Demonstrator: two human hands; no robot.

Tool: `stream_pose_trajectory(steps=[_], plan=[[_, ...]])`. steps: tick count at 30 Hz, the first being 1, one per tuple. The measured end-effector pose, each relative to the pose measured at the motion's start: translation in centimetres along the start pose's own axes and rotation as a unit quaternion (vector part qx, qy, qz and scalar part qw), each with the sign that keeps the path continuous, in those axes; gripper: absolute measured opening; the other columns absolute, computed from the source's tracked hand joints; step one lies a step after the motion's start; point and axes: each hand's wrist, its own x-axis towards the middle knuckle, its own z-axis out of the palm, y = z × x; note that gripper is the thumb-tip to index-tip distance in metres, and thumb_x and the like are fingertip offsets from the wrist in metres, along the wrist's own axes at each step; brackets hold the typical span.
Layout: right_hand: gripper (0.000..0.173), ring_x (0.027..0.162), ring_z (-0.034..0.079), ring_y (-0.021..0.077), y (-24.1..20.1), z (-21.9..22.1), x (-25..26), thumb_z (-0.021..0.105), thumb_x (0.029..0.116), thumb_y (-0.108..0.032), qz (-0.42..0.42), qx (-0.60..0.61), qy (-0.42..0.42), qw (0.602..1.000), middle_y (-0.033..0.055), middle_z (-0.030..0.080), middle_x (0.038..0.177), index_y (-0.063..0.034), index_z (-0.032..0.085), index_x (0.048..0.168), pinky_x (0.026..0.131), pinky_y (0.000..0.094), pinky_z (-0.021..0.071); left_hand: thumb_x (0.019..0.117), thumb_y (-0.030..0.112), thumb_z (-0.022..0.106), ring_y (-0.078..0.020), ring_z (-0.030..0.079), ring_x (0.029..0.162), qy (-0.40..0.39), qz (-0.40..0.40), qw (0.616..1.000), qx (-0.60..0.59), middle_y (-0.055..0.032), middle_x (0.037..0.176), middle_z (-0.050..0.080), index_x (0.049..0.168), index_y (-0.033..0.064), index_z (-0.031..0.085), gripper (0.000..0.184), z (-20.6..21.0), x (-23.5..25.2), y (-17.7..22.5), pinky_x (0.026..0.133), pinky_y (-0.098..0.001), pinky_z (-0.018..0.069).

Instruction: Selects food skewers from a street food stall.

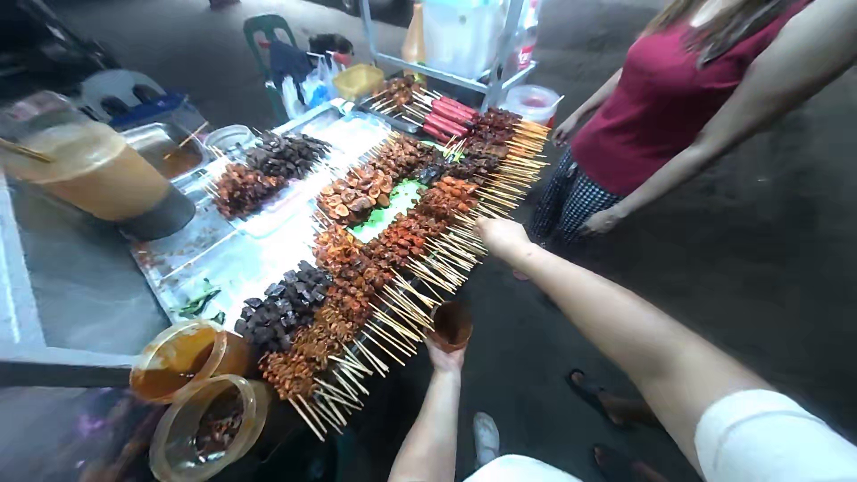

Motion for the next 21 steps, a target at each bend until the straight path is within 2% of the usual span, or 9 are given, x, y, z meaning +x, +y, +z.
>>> stream_pose_trajectory(steps=[3, 6, 10, 12, 14, 16, 18, 20, 21], plan=[[0.034, 0.114, 0.065, 0.0457, -0.1, -0.1, -0.2, 0.043, 0.1089, -0.014, -0.019, -0.046, 0.018, 0.999, 0.0230, 0.065, 0.126, -0.0081, 0.055, 0.140, 0.086, 0.0642, 0.0528, 0.1051, 0.061, 0.022, -0.0304, 0.056, 0.129, -0.011, -0.003, 1.000, -0.004, -0.0124, 0.142, 0.056, 0.146, 0.0167, 0.043, 0.064, 0.0, -0.1, 0.0, 0.100, -0.0541, 0.0515], [0.053, 0.120, 0.061, 0.0459, 0.5, 0.5, -0.1, 0.051, 0.1011, -0.001, -0.055, -0.072, 0.052, 0.995, 0.0229, 0.062, 0.133, -0.0118, 0.047, 0.152, 0.091, 0.0641, 0.0498, 0.1051, 0.059, 0.024, -0.0293, 0.059, 0.125, -0.026, -0.006, 1.000, 0.000, -0.0120, 0.137, 0.059, 0.143, 0.0160, 0.046, 0.062, 0.3, 0.0, -0.1, 0.097, -0.0524, 0.0537], [0.055, 0.129, 0.055, 0.0451, 1.0, 0.5, -0.3, 0.050, 0.1051, -0.009, -0.061, -0.047, 0.067, 0.995, 0.0208, 0.059, 0.141, -0.0175, 0.041, 0.158, 0.097, 0.0645, 0.0460, 0.1066, 0.055, 0.022, -0.0289, 0.060, 0.122, -0.027, 0.009, 0.999, 0.023, -0.0120, 0.134, 0.060, 0.141, 0.0156, 0.047, 0.058, 0.8, -0.1, -0.4, 0.095, -0.0523, 0.0538], [0.050, 0.133, 0.051, 0.0459, 1.0, -0.3, -0.3, 0.058, 0.1046, -0.020, -0.063, -0.013, 0.076, 0.995, 0.0214, 0.057, 0.143, -0.0136, 0.048, 0.153, 0.098, 0.0664, 0.0444, 0.1077, 0.053, 0.020, -0.0285, 0.058, 0.125, -0.021, 0.024, 0.999, 0.039, -0.0123, 0.138, 0.058, 0.144, 0.0154, 0.044, 0.058, 1.1, -0.3, -0.7, 0.098, -0.0520, 0.0518], [0.047, 0.132, 0.050, 0.0461, 0.8, -1.1, -0.4, 0.067, 0.1001, -0.032, -0.081, 0.022, 0.090, 0.992, 0.0223, 0.058, 0.139, -0.0088, 0.061, 0.140, 0.097, 0.0660, 0.0447, 0.1085, 0.053, 0.019, -0.0282, 0.054, 0.129, -0.003, 0.036, 0.998, 0.059, -0.0127, 0.143, 0.054, 0.149, 0.0150, 0.040, 0.059, 1.4, -0.6, -0.9, 0.102, -0.0512, 0.0487], [0.043, 0.128, 0.053, 0.0458, 0.3, -1.7, -0.4, 0.070, 0.0979, -0.038, -0.095, 0.059, 0.098, 0.989, 0.0240, 0.060, 0.134, -0.0053, 0.071, 0.126, 0.097, 0.0652, 0.0467, 0.1087, 0.052, 0.019, -0.0270, 0.056, 0.127, 0.014, 0.039, 0.997, 0.070, -0.0122, 0.142, 0.055, 0.148, 0.0143, 0.041, 0.059, 1.6, -0.9, -1.2, 0.101, -0.0493, 0.0502], [0.041, 0.123, 0.059, 0.0423, -0.7, -2.7, 0.5, 0.061, 0.1033, -0.039, -0.070, 0.066, 0.064, 0.993, 0.0228, 0.060, 0.132, -0.0039, 0.071, 0.122, 0.096, 0.0621, 0.0502, 0.1079, 0.052, 0.022, -0.0272, 0.058, 0.124, 0.023, 0.026, 0.997, 0.065, -0.0128, 0.138, 0.057, 0.146, 0.0138, 0.043, 0.058, 1.7, -0.9, -1.5, 0.098, -0.0492, 0.0518], [0.035, 0.117, 0.063, 0.0417, -1.2, -3.2, 1.6, 0.056, 0.1056, -0.030, -0.039, 0.069, 0.033, 0.996, 0.0230, 0.061, 0.129, -0.0020, 0.069, 0.122, 0.093, 0.0625, 0.0517, 0.1065, 0.054, 0.024, -0.0284, 0.058, 0.124, 0.030, 0.010, 0.998, 0.052, -0.0128, 0.138, 0.057, 0.146, 0.0147, 0.043, 0.059, 1.8, -0.7, -1.7, 0.097, -0.0509, 0.0519], [0.030, 0.114, 0.064, 0.0429, -1.2, -3.3, 2.0, 0.055, 0.1046, -0.024, -0.030, 0.070, 0.027, 0.997, 0.0243, 0.065, 0.124, -0.0004, 0.070, 0.117, 0.090, 0.0638, 0.0519, 0.1061, 0.055, 0.025, -0.0285, 0.058, 0.124, 0.031, 0.009, 0.998, 0.050, -0.0126, 0.138, 0.058, 0.145, 0.0152, 0.044, 0.059, 1.8, -0.7, -1.8, 0.097, -0.0513, 0.0522]])
